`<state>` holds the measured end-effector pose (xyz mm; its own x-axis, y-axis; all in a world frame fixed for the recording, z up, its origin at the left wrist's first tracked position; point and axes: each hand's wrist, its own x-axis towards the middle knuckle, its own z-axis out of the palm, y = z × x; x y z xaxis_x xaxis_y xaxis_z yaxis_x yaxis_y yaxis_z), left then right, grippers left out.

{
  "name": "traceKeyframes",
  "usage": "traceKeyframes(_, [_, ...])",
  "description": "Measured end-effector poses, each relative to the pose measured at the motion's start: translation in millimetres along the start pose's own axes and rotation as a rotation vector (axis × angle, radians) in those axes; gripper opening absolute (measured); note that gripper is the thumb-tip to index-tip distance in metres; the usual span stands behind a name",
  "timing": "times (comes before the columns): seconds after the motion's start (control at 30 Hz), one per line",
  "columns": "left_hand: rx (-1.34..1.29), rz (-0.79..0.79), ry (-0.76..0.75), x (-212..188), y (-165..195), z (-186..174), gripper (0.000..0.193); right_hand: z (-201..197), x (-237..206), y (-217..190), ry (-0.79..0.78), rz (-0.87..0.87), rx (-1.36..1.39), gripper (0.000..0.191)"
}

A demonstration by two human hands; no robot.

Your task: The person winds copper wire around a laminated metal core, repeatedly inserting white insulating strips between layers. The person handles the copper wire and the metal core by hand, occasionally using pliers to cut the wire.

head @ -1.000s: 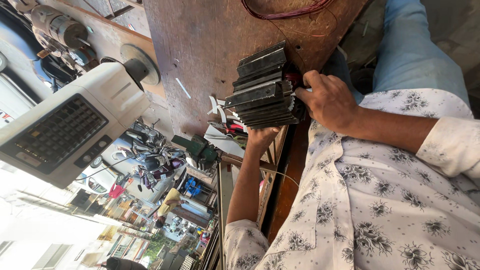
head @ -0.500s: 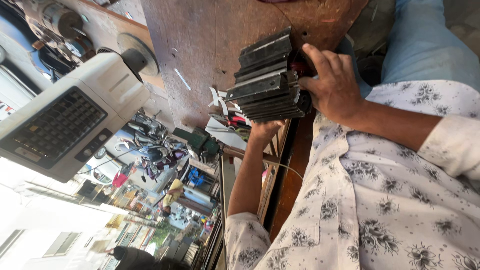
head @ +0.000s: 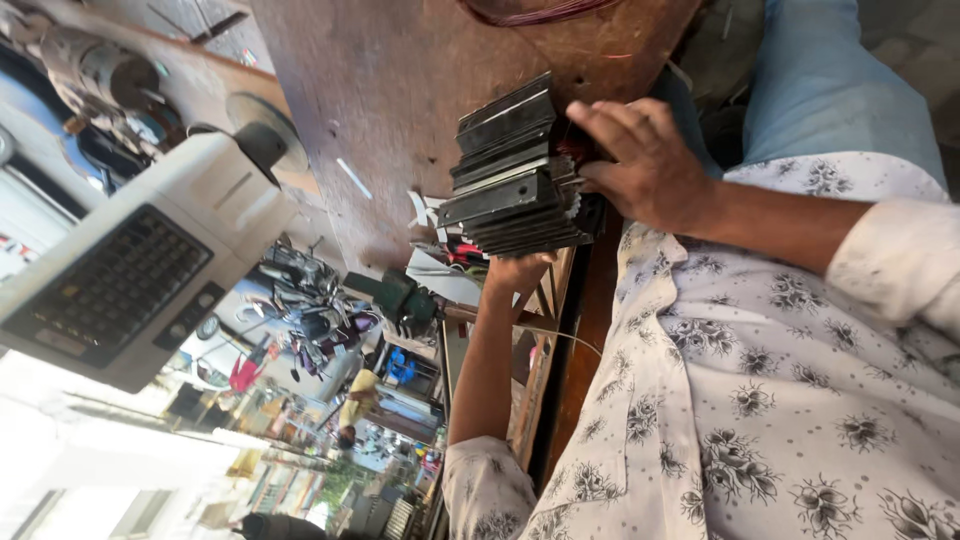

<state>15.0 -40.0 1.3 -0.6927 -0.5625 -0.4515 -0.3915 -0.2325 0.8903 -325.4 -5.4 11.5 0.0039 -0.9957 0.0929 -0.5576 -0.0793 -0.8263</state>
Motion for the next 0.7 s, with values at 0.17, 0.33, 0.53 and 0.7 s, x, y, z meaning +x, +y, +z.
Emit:
traceKeyframes(0.17, [0.594,0.453,-0.040,5,7,-2,0.036,-7,1,3,-0.013,-0.063,-0.032,0.024])
traceKeyframes(0.33, [-0.480,-0.357,-0.002,-2,1,-5,0.043,-8,-1,8,0.032,-0.089,-0.004,0.017])
traceKeyframes(0.53, [-0.241,-0.282,-0.026,-21,-19,-10,0.044,-8,8,0,-0.016,-0.094,-0.012,0.021])
traceKeyframes(0.7, [0.072,-0.108,-0.089,-8,-17,-13,0.035,-10,7,7,-0.024,-0.152,0.020,0.025])
